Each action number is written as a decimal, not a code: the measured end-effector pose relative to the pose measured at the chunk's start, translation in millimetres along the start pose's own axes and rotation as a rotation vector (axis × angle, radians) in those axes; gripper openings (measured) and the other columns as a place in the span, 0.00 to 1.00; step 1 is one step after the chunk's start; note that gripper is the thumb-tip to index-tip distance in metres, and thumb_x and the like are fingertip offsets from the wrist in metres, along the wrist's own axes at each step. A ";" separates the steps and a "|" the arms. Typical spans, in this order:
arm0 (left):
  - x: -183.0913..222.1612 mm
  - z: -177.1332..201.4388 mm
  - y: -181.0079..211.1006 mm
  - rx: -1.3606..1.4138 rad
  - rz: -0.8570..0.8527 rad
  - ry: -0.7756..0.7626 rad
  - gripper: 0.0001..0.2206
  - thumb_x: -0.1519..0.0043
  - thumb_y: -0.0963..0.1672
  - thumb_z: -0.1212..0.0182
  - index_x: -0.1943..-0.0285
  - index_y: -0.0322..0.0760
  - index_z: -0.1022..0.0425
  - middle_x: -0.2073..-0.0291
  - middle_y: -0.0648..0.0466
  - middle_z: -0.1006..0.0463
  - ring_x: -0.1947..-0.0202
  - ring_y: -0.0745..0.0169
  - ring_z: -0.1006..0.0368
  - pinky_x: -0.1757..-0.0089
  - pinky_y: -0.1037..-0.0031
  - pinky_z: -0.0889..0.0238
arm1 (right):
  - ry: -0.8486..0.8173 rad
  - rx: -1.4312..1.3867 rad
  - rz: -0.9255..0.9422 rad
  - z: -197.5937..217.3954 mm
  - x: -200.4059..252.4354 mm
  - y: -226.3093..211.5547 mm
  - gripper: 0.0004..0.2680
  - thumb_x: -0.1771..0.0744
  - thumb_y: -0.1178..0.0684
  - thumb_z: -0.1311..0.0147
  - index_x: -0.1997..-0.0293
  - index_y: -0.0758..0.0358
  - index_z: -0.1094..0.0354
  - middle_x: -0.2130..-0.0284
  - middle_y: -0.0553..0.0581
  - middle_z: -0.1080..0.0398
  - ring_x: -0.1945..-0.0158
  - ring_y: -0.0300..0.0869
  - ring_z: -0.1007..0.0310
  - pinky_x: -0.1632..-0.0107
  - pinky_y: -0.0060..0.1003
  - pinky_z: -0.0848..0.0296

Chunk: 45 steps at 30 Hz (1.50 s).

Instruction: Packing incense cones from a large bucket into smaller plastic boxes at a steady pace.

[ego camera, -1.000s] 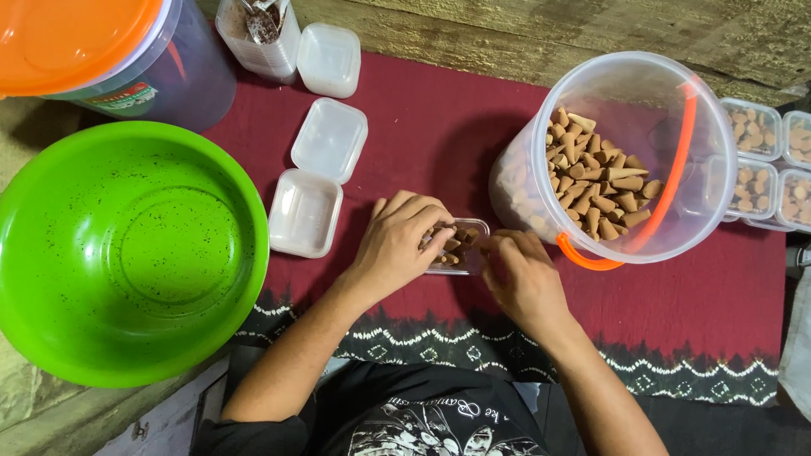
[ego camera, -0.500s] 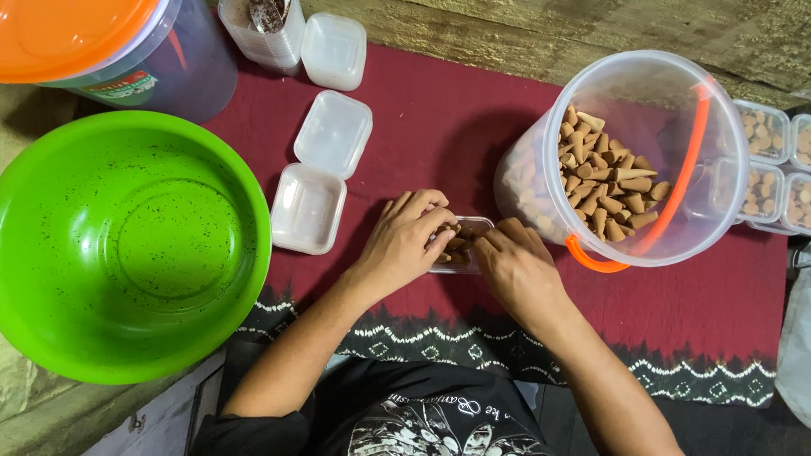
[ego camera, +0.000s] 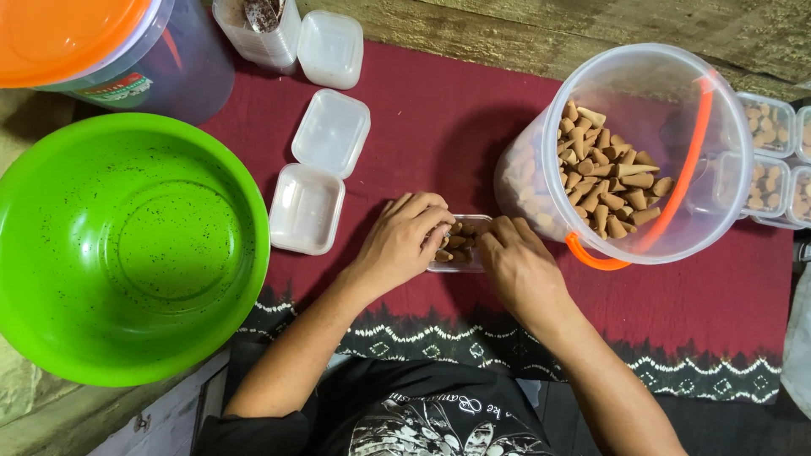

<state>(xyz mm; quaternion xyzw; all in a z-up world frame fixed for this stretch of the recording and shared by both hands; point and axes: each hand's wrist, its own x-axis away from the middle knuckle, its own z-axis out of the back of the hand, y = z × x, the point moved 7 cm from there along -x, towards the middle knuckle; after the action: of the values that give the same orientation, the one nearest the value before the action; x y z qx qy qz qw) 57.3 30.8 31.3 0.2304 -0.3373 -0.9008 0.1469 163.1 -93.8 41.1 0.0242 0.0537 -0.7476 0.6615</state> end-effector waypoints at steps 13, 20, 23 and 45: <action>-33.1 87.7 48.3 0.086 -0.153 0.232 0.06 0.33 0.37 0.46 0.57 0.28 0.23 0.60 0.46 0.23 0.58 0.51 0.26 0.55 0.66 0.31 | 0.112 -0.115 -0.136 146.6 59.1 18.8 0.07 0.31 0.49 0.43 0.67 0.54 0.34 0.75 0.47 0.36 0.75 0.40 0.34 0.74 0.37 0.35; -63.0 73.6 67.7 0.086 -0.211 0.226 0.07 0.32 0.39 0.48 0.57 0.31 0.23 0.62 0.49 0.22 0.59 0.53 0.25 0.55 0.65 0.32 | -0.129 0.009 -0.338 143.2 -20.1 162.6 0.06 0.28 0.50 0.49 0.59 0.58 0.30 0.66 0.57 0.26 0.65 0.53 0.28 0.64 0.50 0.33; -87.2 66.9 84.7 0.120 -0.270 0.227 0.07 0.31 0.40 0.49 0.53 0.31 0.25 0.58 0.47 0.21 0.56 0.52 0.24 0.53 0.63 0.31 | -0.380 0.011 -0.333 120.1 -69.2 179.3 0.10 0.30 0.50 0.52 0.47 0.50 0.24 0.49 0.55 0.24 0.49 0.56 0.24 0.50 0.54 0.25; -120.8 26.7 74.4 0.168 -0.231 0.198 0.09 0.30 0.48 0.47 0.44 0.48 0.27 0.56 0.54 0.32 0.53 0.50 0.26 0.50 0.60 0.30 | -0.496 -0.017 -0.175 90.9 -111.3 138.1 0.14 0.30 0.47 0.53 0.40 0.57 0.29 0.59 0.73 0.22 0.58 0.63 0.19 0.56 0.56 0.19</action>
<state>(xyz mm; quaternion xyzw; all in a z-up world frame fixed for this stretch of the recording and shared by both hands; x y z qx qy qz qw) 154.4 41.7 137.5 0.3668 -0.3666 -0.8533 0.0550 317.0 -10.6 136.6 -0.1700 -0.1016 -0.7845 0.5876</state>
